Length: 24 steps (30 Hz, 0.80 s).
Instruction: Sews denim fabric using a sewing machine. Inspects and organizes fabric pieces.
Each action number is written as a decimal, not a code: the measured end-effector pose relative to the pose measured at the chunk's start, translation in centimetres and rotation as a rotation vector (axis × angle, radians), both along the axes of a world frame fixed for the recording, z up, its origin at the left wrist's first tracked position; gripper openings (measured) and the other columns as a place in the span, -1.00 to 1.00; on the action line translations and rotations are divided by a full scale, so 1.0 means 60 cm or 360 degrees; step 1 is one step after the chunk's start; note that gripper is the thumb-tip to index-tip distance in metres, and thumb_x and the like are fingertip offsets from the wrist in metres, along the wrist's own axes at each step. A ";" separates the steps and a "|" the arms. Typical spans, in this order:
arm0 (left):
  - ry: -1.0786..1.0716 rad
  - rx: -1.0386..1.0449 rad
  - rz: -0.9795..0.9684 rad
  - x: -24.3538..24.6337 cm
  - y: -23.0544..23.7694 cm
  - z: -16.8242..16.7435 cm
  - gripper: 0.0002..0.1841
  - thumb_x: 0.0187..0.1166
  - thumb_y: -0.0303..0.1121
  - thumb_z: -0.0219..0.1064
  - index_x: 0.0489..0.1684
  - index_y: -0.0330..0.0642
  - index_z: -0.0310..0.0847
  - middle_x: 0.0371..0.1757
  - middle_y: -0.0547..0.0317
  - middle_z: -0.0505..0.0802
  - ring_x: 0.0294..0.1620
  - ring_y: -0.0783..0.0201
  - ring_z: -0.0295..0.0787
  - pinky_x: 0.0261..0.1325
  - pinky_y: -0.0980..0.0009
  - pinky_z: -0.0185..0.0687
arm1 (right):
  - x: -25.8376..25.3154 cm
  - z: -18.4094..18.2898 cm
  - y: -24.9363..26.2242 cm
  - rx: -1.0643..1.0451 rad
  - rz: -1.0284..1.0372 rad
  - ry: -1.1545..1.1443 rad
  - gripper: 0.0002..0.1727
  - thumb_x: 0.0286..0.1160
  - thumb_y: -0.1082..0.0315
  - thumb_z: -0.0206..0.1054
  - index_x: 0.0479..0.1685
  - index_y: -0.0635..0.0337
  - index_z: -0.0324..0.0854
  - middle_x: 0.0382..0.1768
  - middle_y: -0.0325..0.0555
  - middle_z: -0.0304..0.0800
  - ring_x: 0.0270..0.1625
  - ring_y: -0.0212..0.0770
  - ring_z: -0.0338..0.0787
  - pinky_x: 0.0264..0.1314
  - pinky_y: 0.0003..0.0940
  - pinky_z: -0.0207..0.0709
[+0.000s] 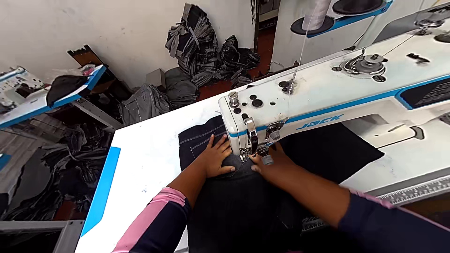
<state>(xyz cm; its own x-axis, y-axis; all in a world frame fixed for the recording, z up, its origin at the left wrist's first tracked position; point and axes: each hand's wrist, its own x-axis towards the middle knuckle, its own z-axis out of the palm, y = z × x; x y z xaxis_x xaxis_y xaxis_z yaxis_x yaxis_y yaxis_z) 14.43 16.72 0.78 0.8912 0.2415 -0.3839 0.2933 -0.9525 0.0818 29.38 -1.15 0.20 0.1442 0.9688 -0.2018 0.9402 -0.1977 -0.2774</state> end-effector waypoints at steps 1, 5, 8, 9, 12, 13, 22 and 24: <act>-0.0161 -0.0047 -0.0141 -0.008 0.022 -0.021 -0.22 0.69 0.20 0.13 0.80 -0.13 0.27 0.89 0.06 0.22 0.97 -0.04 -0.36 0.82 -0.33 -0.69 | -0.042 0.004 -0.028 0.0013 -0.0021 -0.0014 -0.39 0.73 0.16 0.21 0.72 0.21 0.38 0.71 0.26 0.35 0.85 0.38 0.06 0.73 0.66 -0.39; -0.0257 -0.0052 0.0001 -0.024 0.013 -0.044 -0.21 0.69 0.30 -0.01 0.80 -0.02 0.30 0.90 0.16 0.21 0.98 0.03 -0.37 0.85 -0.26 -0.70 | -0.086 -0.072 -0.108 0.0523 0.0081 -0.0024 -0.39 0.75 0.02 0.11 0.75 -0.01 0.38 0.80 -0.01 0.28 0.83 0.37 0.15 0.52 0.84 -0.20; -0.0206 -0.0010 0.0562 -0.032 -0.090 -0.035 -0.24 0.76 0.24 -0.05 0.88 0.03 0.14 0.94 0.09 0.06 0.97 -0.12 -0.43 0.79 -0.40 -0.69 | 0.046 -0.106 -0.097 0.0942 -0.0050 -0.0256 -0.45 0.71 -0.03 0.15 0.61 -0.11 0.57 0.68 0.01 0.49 0.78 0.33 0.29 0.56 0.81 -0.20; -0.0185 0.0011 0.0718 -0.030 -0.129 -0.034 -0.26 0.79 0.20 -0.10 0.92 0.07 0.05 0.95 0.08 0.02 0.96 -0.20 -0.44 0.75 -0.49 -0.67 | 0.090 -0.097 -0.090 0.0917 -0.0091 -0.0312 -0.45 0.68 0.01 0.24 0.60 -0.06 0.58 0.67 0.09 0.49 0.77 0.40 0.27 0.57 0.82 -0.26; -0.0061 0.0051 0.0964 -0.015 -0.193 -0.027 -0.30 0.84 0.17 -0.22 0.96 0.16 -0.13 0.97 0.16 -0.09 0.95 -0.27 -0.47 0.68 -0.59 -0.63 | 0.106 -0.039 -0.080 0.0615 -0.0124 -0.0337 -0.48 0.61 0.33 0.35 0.59 0.02 0.59 0.65 0.11 0.50 0.77 0.46 0.22 0.61 0.80 -0.34; -0.0023 0.0047 0.0986 -0.012 -0.197 -0.024 -0.30 0.84 0.17 -0.23 0.96 0.17 -0.16 0.98 0.17 -0.12 0.95 -0.26 -0.48 0.69 -0.58 -0.63 | 0.071 -0.025 -0.084 0.0529 -0.0043 -0.0204 -0.50 0.64 0.35 0.30 0.59 -0.01 0.60 0.69 0.01 0.48 0.83 0.34 0.16 0.68 0.73 -0.39; 0.0105 0.0095 0.1030 0.021 -0.165 -0.015 -0.36 0.89 0.05 -0.30 0.95 0.12 -0.11 0.98 0.16 -0.12 0.95 -0.23 -0.50 0.69 -0.57 -0.59 | -0.017 -0.043 -0.079 0.0005 0.0200 0.0346 -0.33 0.87 -0.12 -0.15 0.87 -0.08 0.14 0.90 -0.29 0.04 0.95 0.04 -0.17 0.75 0.57 -0.62; 0.0091 0.0118 0.1074 0.035 -0.154 -0.014 -0.38 0.90 0.02 -0.29 0.92 0.09 0.01 0.97 0.15 -0.08 0.95 -0.25 -0.48 0.69 -0.59 -0.55 | 0.005 -0.045 -0.061 0.0068 0.0234 0.0358 -0.35 0.86 -0.11 -0.11 0.84 -0.08 0.22 0.87 -0.27 0.13 0.95 0.00 -0.12 0.78 0.53 -0.63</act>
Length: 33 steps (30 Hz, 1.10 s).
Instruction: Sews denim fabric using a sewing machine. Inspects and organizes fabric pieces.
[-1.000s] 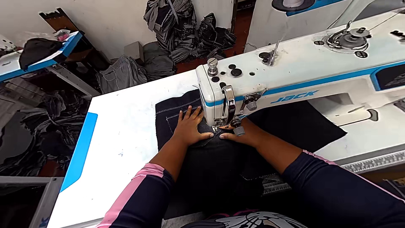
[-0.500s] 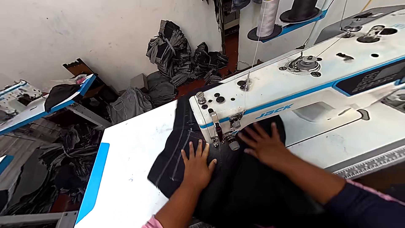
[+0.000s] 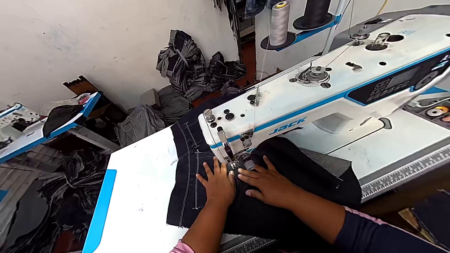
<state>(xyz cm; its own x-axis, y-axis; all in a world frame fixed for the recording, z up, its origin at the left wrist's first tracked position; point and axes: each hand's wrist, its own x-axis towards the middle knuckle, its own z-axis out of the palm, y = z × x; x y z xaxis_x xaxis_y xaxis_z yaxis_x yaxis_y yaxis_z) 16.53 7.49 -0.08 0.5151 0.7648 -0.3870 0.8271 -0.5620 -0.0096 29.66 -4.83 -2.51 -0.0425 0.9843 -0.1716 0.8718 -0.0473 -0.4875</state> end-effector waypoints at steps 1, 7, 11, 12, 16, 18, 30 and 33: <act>-0.0010 0.0009 0.0024 0.006 0.006 0.000 -0.40 0.90 0.01 -0.29 0.91 0.10 0.05 0.97 0.15 -0.07 0.95 -0.25 -0.48 0.68 -0.59 -0.55 | 0.008 -0.001 0.009 0.0025 0.0017 -0.0005 -0.36 0.86 -0.11 -0.09 0.83 -0.08 0.25 0.86 -0.25 0.17 0.95 -0.01 -0.11 0.79 0.52 -0.63; 0.0037 -0.0089 -0.0239 -0.001 0.057 0.006 -0.32 0.89 0.10 -0.29 0.91 -0.05 0.01 0.97 0.02 -0.13 0.96 -0.20 -0.54 0.71 -0.55 -0.67 | 0.032 -0.006 0.037 0.0174 0.0015 -0.0115 -0.40 0.81 -0.12 0.01 0.71 -0.09 0.45 0.72 -0.17 0.45 0.90 0.02 0.08 0.83 0.46 -0.52; -0.0104 -0.0102 -0.1003 -0.059 0.124 -0.006 -0.28 0.86 0.12 -0.30 0.89 -0.15 0.05 0.93 0.06 0.13 0.98 0.01 -0.43 0.82 -0.31 -0.81 | -0.050 0.002 -0.015 0.0141 -0.0337 -0.0211 -0.36 0.83 0.05 0.03 0.84 0.07 0.20 0.86 -0.02 0.13 0.92 0.25 -0.10 0.68 0.70 -0.43; -0.0137 -0.0105 -0.1015 -0.064 0.123 -0.008 -0.29 0.87 0.11 -0.31 0.91 -0.09 0.03 0.92 0.11 0.15 0.98 0.05 -0.41 0.84 -0.27 -0.79 | -0.057 -0.010 -0.029 0.0206 -0.0371 -0.0206 -0.35 0.82 0.03 0.04 0.84 0.04 0.22 0.86 -0.06 0.13 0.92 0.24 -0.06 0.66 0.71 -0.40; -0.0247 -0.0033 -0.0431 -0.058 0.017 -0.013 -0.34 0.88 0.05 -0.22 0.94 0.04 -0.04 0.95 0.13 0.06 0.97 -0.05 -0.37 0.81 -0.38 -0.61 | 0.058 -0.046 -0.036 0.0571 -0.0376 -0.0326 -0.38 0.68 -0.08 0.22 0.69 -0.09 0.48 0.76 -0.13 0.38 0.85 0.19 0.19 0.68 0.63 -0.08; -0.0235 0.0060 -0.0181 -0.046 -0.035 -0.018 -0.33 0.87 0.05 -0.18 0.94 0.05 -0.07 0.96 0.07 -0.01 0.96 -0.18 -0.36 0.75 -0.49 -0.51 | 0.098 -0.039 -0.028 0.0708 -0.0282 -0.0386 -0.49 0.69 0.09 0.26 0.60 -0.05 0.59 0.70 -0.11 0.48 0.82 0.23 0.25 0.67 0.66 -0.12; -0.0097 -0.0035 -0.0187 -0.029 0.012 -0.003 -0.36 0.89 0.08 -0.30 0.93 0.10 -0.02 0.97 0.13 -0.04 0.97 -0.09 -0.43 0.77 -0.46 -0.58 | -0.053 0.010 -0.020 -0.0058 -0.0144 -0.0068 -0.35 0.87 -0.04 -0.07 0.84 0.06 0.20 0.88 -0.20 0.10 0.94 0.05 -0.11 0.86 0.37 -0.42; -0.0074 -0.0019 -0.0167 -0.017 0.032 -0.003 -0.37 0.88 0.09 -0.28 0.87 0.07 0.14 0.96 0.15 -0.01 0.97 -0.06 -0.43 0.77 -0.44 -0.58 | -0.046 0.022 0.003 -0.0132 -0.0140 -0.0060 -0.35 0.89 -0.03 -0.10 0.86 0.06 0.15 0.90 -0.19 0.05 0.95 0.05 -0.14 0.85 0.40 -0.47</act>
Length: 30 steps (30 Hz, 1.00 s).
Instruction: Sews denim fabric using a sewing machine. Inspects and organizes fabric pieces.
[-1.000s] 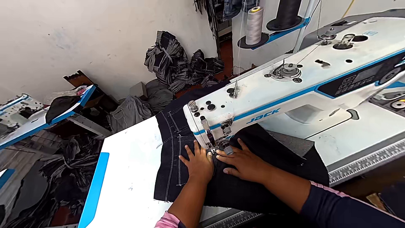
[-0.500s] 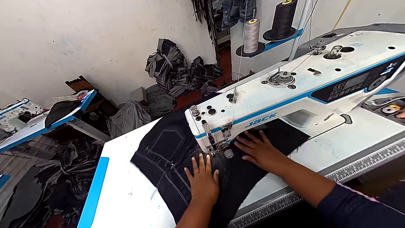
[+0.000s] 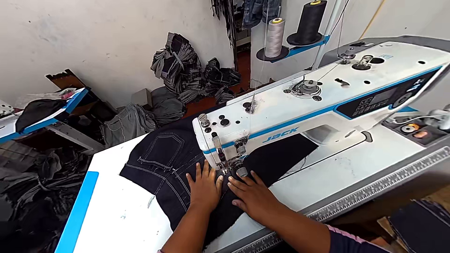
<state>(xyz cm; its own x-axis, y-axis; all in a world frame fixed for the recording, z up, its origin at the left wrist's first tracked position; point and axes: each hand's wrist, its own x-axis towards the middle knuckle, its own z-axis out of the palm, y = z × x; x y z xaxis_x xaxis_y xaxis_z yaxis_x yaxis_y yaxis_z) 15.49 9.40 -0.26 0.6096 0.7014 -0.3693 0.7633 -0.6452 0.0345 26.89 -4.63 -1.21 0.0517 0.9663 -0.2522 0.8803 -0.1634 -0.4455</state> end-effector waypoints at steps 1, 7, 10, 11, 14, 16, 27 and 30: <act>0.0001 0.0013 0.0005 0.003 0.008 -0.001 -0.37 0.88 0.10 -0.27 0.85 0.08 0.19 0.96 0.17 0.02 0.97 -0.06 -0.41 0.78 -0.44 -0.58 | 0.001 0.001 0.007 0.0005 -0.0011 0.0003 -0.36 0.89 -0.01 -0.10 0.85 0.06 0.17 0.89 -0.18 0.07 0.95 0.06 -0.13 0.85 0.40 -0.47; -0.0002 0.0052 0.0022 0.017 0.039 -0.005 -0.40 0.87 0.09 -0.25 0.80 0.11 0.28 0.91 0.17 0.19 0.96 -0.07 -0.29 0.78 -0.43 -0.58 | 0.000 -0.008 0.021 0.0057 -0.0081 0.0024 -0.37 0.91 -0.01 -0.17 0.84 0.06 0.19 0.87 -0.17 0.13 0.95 0.04 -0.11 0.88 0.32 -0.49; 0.0078 0.0013 -0.0014 0.020 0.043 0.004 -0.37 0.88 0.11 -0.27 0.85 0.10 0.19 0.94 0.13 0.10 0.97 -0.10 -0.35 0.76 -0.47 -0.59 | 0.001 -0.007 0.023 0.0056 -0.0074 0.0028 -0.37 0.91 -0.01 -0.17 0.84 0.07 0.19 0.87 -0.17 0.13 0.95 0.03 -0.11 0.88 0.30 -0.49; 0.0113 -0.0013 -0.0083 0.017 0.049 0.010 -0.35 0.87 0.13 -0.27 0.87 0.08 0.15 0.94 0.11 0.06 0.97 -0.11 -0.39 0.76 -0.47 -0.61 | 0.001 -0.006 0.023 0.0059 -0.0073 0.0029 -0.37 0.91 -0.01 -0.17 0.84 0.07 0.20 0.87 -0.17 0.14 0.95 0.03 -0.11 0.89 0.30 -0.49; 0.0087 0.0007 -0.0518 -0.009 0.099 0.017 -0.26 0.81 0.23 -0.17 0.84 -0.05 0.21 0.91 0.10 0.18 0.98 -0.03 -0.41 0.81 -0.35 -0.75 | 0.005 -0.008 0.022 0.0100 -0.0085 0.0044 -0.38 0.90 -0.01 -0.13 0.81 0.09 0.25 0.84 -0.15 0.20 0.94 0.02 -0.08 0.89 0.28 -0.49; -0.0024 -0.0014 -0.0711 -0.033 0.135 -0.003 -0.25 0.79 0.25 -0.18 0.85 -0.03 0.19 0.91 0.18 0.19 0.98 0.09 -0.40 0.86 -0.20 -0.74 | 0.004 -0.010 0.022 0.0115 -0.0102 0.0069 -0.38 0.89 -0.01 -0.10 0.78 0.10 0.30 0.83 -0.14 0.24 0.93 0.01 -0.04 0.90 0.26 -0.46; -0.0290 -0.0144 0.0000 -0.054 0.022 -0.010 -0.25 0.79 0.22 -0.08 0.94 0.14 -0.05 0.97 0.15 -0.06 0.97 -0.09 -0.49 0.81 -0.36 -0.74 | 0.014 -0.080 -0.019 0.1292 -0.0122 0.0339 -0.59 0.41 0.37 0.28 0.23 0.16 0.83 0.34 -0.04 0.83 0.55 0.18 0.65 0.64 0.24 0.38; -0.0185 -0.0234 0.0177 -0.055 -0.059 0.003 -0.34 0.87 0.08 -0.16 0.96 0.27 -0.19 0.98 0.09 -0.20 0.94 -0.25 -0.59 0.65 -0.62 -0.73 | -0.012 -0.068 -0.063 0.1052 0.0012 0.0352 -0.50 0.23 0.49 0.34 0.28 0.19 0.79 0.44 0.01 0.75 0.62 0.20 0.57 0.61 0.15 0.46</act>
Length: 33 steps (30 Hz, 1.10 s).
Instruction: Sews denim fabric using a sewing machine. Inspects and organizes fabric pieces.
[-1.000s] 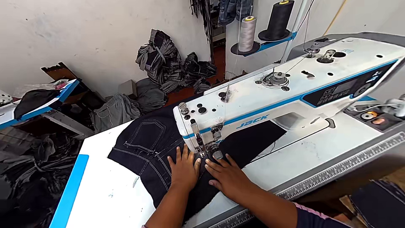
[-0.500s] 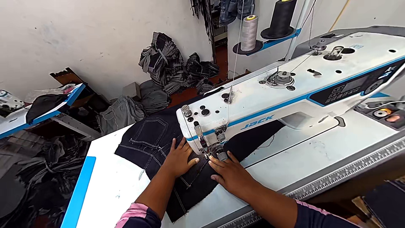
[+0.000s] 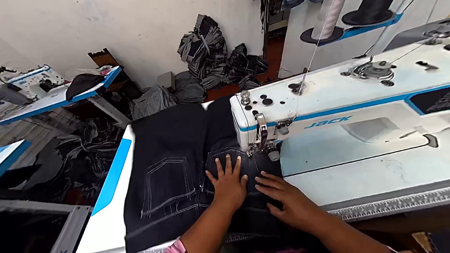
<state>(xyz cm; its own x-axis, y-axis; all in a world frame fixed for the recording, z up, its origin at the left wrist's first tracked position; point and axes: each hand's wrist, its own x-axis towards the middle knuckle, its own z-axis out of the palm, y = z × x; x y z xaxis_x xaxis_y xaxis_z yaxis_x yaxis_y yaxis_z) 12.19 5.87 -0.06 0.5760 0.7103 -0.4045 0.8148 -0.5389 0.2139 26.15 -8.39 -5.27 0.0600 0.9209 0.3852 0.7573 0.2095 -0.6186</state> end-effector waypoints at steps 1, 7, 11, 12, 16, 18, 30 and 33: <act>0.0039 -0.0038 -0.0003 0.001 -0.014 0.002 -0.36 0.88 0.05 -0.18 0.96 0.32 -0.22 0.98 0.10 -0.24 0.94 -0.27 -0.61 0.61 -0.67 -0.71 | -0.010 0.002 -0.010 -0.0072 -0.0036 -0.0047 -0.50 0.23 0.52 0.32 0.26 0.21 0.80 0.42 0.02 0.77 0.58 0.19 0.62 0.55 0.13 0.52; 0.0114 0.0033 -0.0164 0.001 -0.020 -0.003 -0.36 0.88 0.11 -0.23 0.96 0.33 -0.21 0.98 0.17 -0.26 0.95 -0.20 -0.64 0.62 -0.66 -0.66 | -0.017 -0.012 -0.001 0.0059 -0.0182 -0.0300 -0.68 0.43 0.55 0.21 -0.03 0.21 0.89 0.07 -0.03 0.93 0.24 0.06 0.87 0.31 -0.04 0.71; -0.0345 0.0116 -0.0505 -0.032 0.013 -0.038 -0.31 0.76 0.17 0.03 0.85 0.09 0.22 0.93 0.36 0.14 0.98 0.08 -0.35 0.80 -0.39 -0.63 | -0.017 -0.018 -0.007 0.0254 -0.0090 -0.0519 -0.71 0.39 0.61 0.21 -0.14 0.22 0.85 -0.08 -0.03 0.94 0.13 0.01 0.90 0.25 -0.19 0.73; -0.0425 0.0069 -0.0516 -0.038 0.018 -0.040 -0.27 0.68 0.21 0.15 0.81 0.09 0.31 0.89 0.38 0.24 0.97 0.13 -0.28 0.82 -0.35 -0.62 | -0.019 -0.018 -0.011 0.0252 -0.0080 -0.0547 -0.71 0.38 0.62 0.21 -0.14 0.23 0.84 -0.08 -0.03 0.94 0.12 0.00 0.90 0.24 -0.21 0.74; -0.0421 0.0031 -0.0499 -0.041 0.022 -0.035 -0.09 0.40 0.38 0.35 0.78 0.14 0.36 0.87 0.41 0.29 0.96 0.13 -0.21 0.83 -0.32 -0.59 | -0.033 -0.016 -0.024 0.0202 -0.0104 -0.0662 -0.68 0.28 0.64 0.24 -0.07 0.28 0.83 -0.03 0.00 0.93 0.15 0.02 0.89 0.25 -0.24 0.73; -0.0350 0.0012 -0.0476 -0.036 0.027 -0.030 -0.06 0.38 0.43 0.33 0.80 0.18 0.32 0.89 0.44 0.24 0.97 0.15 -0.26 0.84 -0.30 -0.63 | -0.036 -0.020 -0.031 0.0167 -0.0121 -0.0711 -0.64 0.38 0.56 0.20 0.09 0.29 0.80 0.12 0.04 0.90 0.28 0.04 0.85 0.39 -0.22 0.67; -0.0230 0.0041 -0.0430 0.015 0.100 -0.015 -0.07 0.40 0.35 0.38 0.80 0.11 0.31 0.91 0.34 0.20 0.97 0.02 -0.34 0.80 -0.37 -0.63 | 0.003 0.013 0.042 -0.0443 -0.0086 -0.0591 -0.51 0.83 0.17 -0.01 0.45 0.25 0.66 0.52 0.01 0.68 0.66 0.03 0.55 0.70 -0.09 0.37; -0.0247 0.0072 -0.0419 0.026 0.120 -0.013 -0.10 0.43 0.33 0.37 0.80 0.10 0.31 0.91 0.31 0.20 0.97 -0.02 -0.29 0.79 -0.40 -0.62 | 0.006 0.010 0.056 -0.0435 -0.0135 -0.0637 -0.50 0.82 0.17 0.00 0.48 0.25 0.63 0.56 0.00 0.63 0.69 0.01 0.52 0.72 -0.11 0.34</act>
<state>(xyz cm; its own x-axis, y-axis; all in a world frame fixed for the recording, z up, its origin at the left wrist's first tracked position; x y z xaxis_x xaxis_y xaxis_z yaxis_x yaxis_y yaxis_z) 13.77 13.05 -0.81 0.7951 0.5437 -0.2688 0.6053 -0.7391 0.2956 26.50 -5.02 -4.69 0.0358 0.9897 0.1383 0.9542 0.0072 -0.2991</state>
